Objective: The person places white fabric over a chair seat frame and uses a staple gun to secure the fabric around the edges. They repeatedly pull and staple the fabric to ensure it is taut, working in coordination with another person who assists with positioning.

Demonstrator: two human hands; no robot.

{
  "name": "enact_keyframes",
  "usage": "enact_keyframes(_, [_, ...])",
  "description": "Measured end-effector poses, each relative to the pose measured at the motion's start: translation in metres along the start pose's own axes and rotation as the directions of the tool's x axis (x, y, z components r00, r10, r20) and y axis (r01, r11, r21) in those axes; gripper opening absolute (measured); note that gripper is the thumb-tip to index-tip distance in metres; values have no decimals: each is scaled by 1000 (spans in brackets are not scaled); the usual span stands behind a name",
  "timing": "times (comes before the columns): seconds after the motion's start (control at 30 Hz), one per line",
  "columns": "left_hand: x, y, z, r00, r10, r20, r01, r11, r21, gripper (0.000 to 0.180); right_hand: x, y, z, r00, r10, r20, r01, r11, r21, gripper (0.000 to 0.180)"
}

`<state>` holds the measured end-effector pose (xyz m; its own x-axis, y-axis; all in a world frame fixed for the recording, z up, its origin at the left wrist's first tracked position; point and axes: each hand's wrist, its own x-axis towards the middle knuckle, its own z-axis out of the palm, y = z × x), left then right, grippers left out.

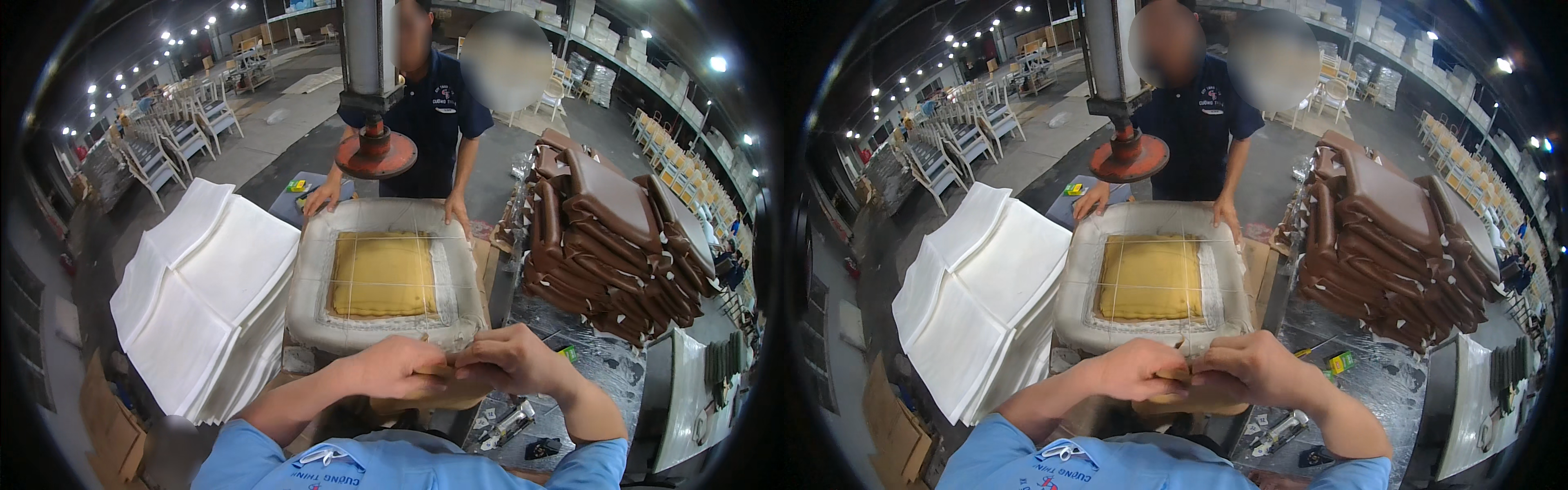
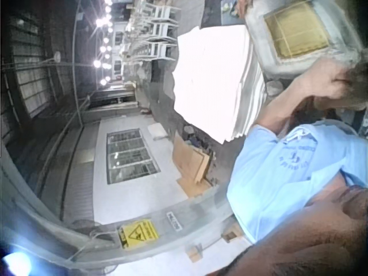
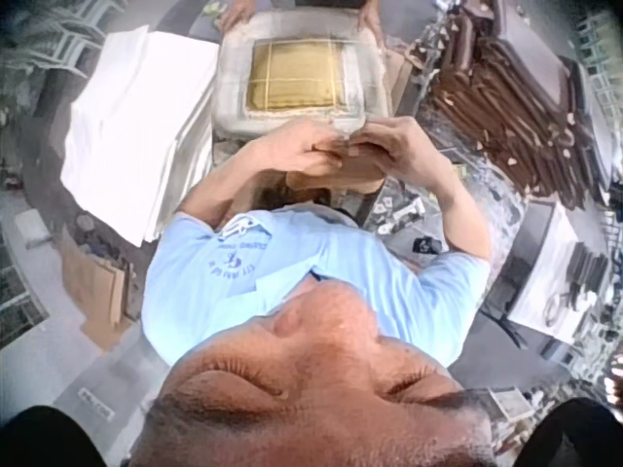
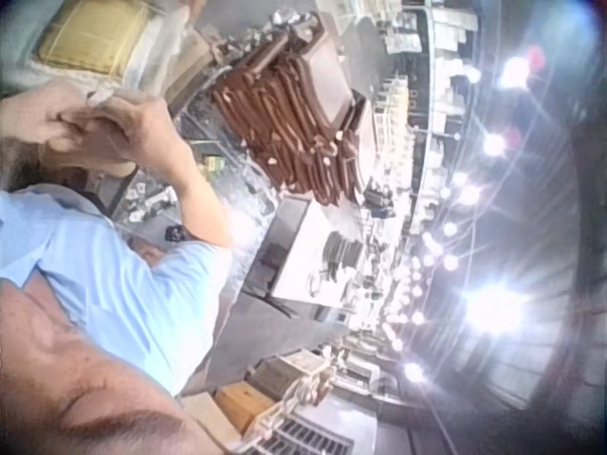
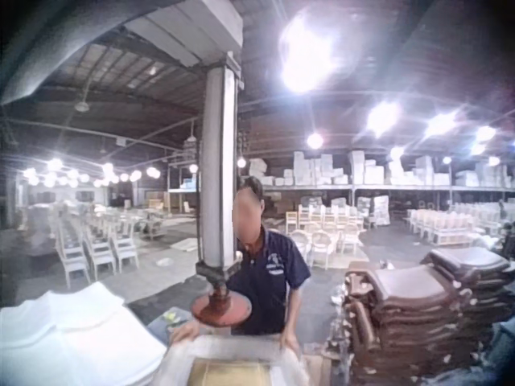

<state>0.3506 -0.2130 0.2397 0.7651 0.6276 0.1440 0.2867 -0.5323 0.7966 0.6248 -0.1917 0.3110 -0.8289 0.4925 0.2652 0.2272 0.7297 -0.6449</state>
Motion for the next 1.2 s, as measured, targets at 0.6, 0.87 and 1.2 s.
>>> enact_keyframes(0.6, [-224, -39, -88, 867, -496, 41, 421, 774, 473, 23, -34, -38, 50, 948, 234, -216, -298, 894, -336, 34])
enact_keyframes(0.87, [-267, -33, -185, 797, -538, -275, 604, 712, 357, 19, -2, -48, 28, 821, 361, -443, -553, 693, -462, 16])
enact_keyframes(1.2, [-165, -156, -301, 653, -545, -526, 638, 770, -5, 21, 99, 119, -32, 797, 263, -543, -549, 691, -471, 5])
